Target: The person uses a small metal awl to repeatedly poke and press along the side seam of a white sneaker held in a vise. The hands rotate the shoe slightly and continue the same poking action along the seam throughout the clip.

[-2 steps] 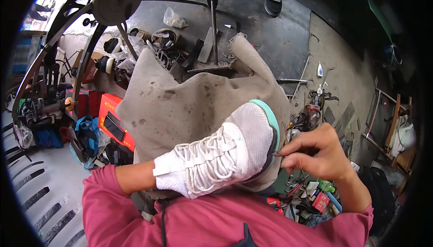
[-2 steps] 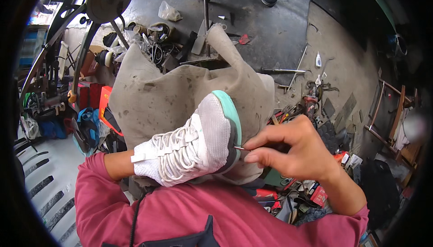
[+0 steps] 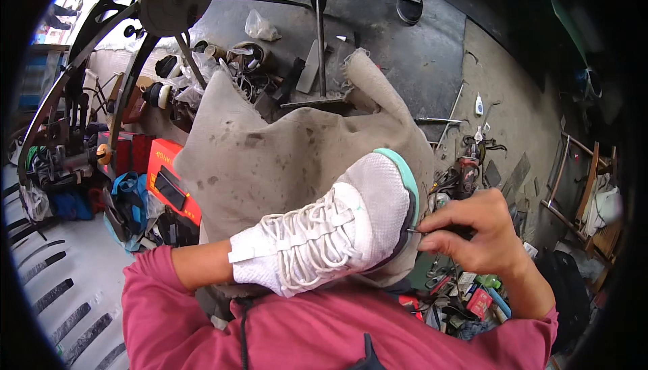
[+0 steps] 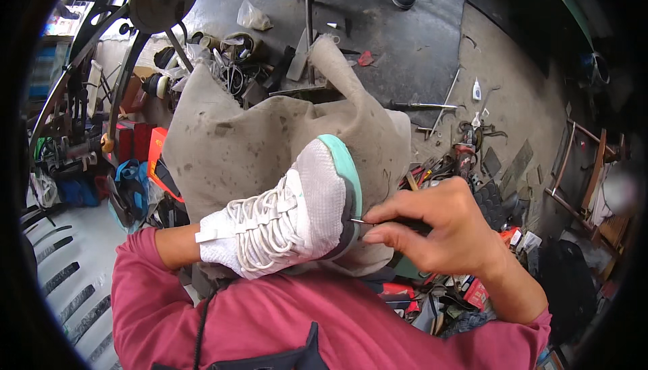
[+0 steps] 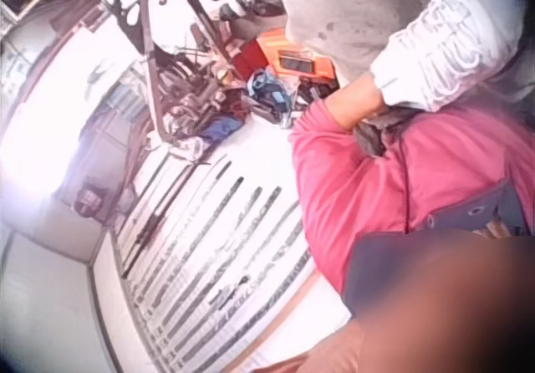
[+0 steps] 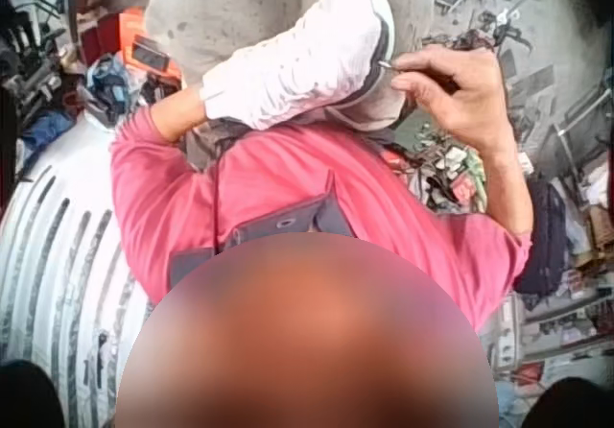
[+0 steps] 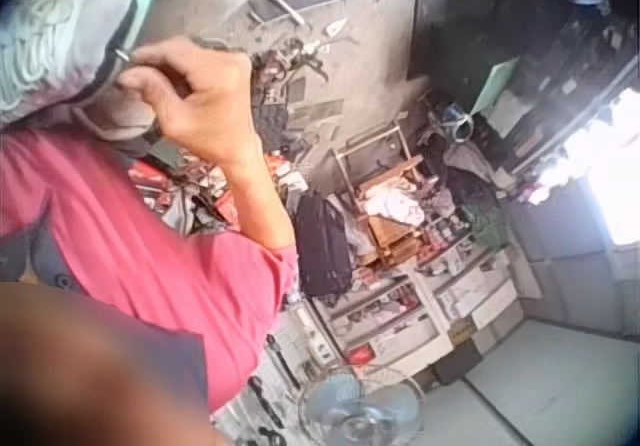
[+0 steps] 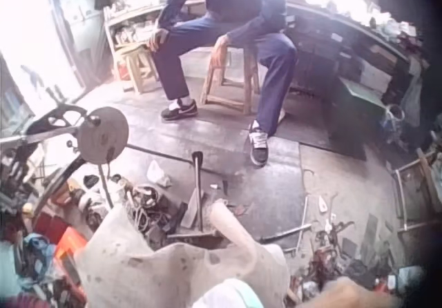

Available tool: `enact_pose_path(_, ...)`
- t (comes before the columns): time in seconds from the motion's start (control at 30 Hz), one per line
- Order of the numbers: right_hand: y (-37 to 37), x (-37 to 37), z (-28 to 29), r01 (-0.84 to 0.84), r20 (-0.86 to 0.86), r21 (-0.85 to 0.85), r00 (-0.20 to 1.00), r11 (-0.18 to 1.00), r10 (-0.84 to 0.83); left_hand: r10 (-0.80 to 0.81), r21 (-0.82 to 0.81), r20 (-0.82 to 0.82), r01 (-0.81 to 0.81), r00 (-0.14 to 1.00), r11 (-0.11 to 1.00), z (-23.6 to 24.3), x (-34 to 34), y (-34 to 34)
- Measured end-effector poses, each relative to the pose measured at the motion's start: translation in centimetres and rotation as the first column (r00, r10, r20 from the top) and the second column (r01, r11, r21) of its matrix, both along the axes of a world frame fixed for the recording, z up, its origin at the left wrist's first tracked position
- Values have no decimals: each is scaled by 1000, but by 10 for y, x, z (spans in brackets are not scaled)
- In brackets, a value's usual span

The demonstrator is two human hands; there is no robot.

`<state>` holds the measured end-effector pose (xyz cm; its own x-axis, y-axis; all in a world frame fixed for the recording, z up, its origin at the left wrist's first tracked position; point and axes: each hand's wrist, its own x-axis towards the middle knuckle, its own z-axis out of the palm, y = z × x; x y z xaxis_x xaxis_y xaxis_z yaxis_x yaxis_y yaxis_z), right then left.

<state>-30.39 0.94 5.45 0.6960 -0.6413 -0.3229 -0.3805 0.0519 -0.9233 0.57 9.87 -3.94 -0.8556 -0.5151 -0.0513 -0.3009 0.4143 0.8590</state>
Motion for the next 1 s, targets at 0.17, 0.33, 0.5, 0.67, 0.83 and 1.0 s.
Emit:
enact_pose_path(0.17, 2, 8, 8, 149, -50, 325, 989, 934, -141, 37, 63, -43, -34, 998, 997, 8, -5, -2)
enact_pose_path(0.33, 2, 9, 0, 179, -43, 516, 982, 838, -183, 130, 39, -41, -129, 991, 991, 12, -9, -2)
enact_pose_path(0.5, 6, 5, -14, 104, 52, 402, 989, 910, -136, 126, -96, -2, -126, 992, 987, 6, 4, 19)
enact_pose_path(0.67, 10, 1, -31, 113, 96, 315, 984, 942, -150, 265, -99, 42, -260, 963, 961, 17, 54, 75)
enact_pose_path(0.83, 6, -2, -37, 135, 136, 342, 972, 930, -191, 758, -253, -73, -748, 648, 614, 31, 65, 119)
enact_pose_path(1.0, 11, 2, -34, 163, 125, 294, 970, 942, -207, 937, 47, 23, -937, 349, 347, 29, 53, 120)
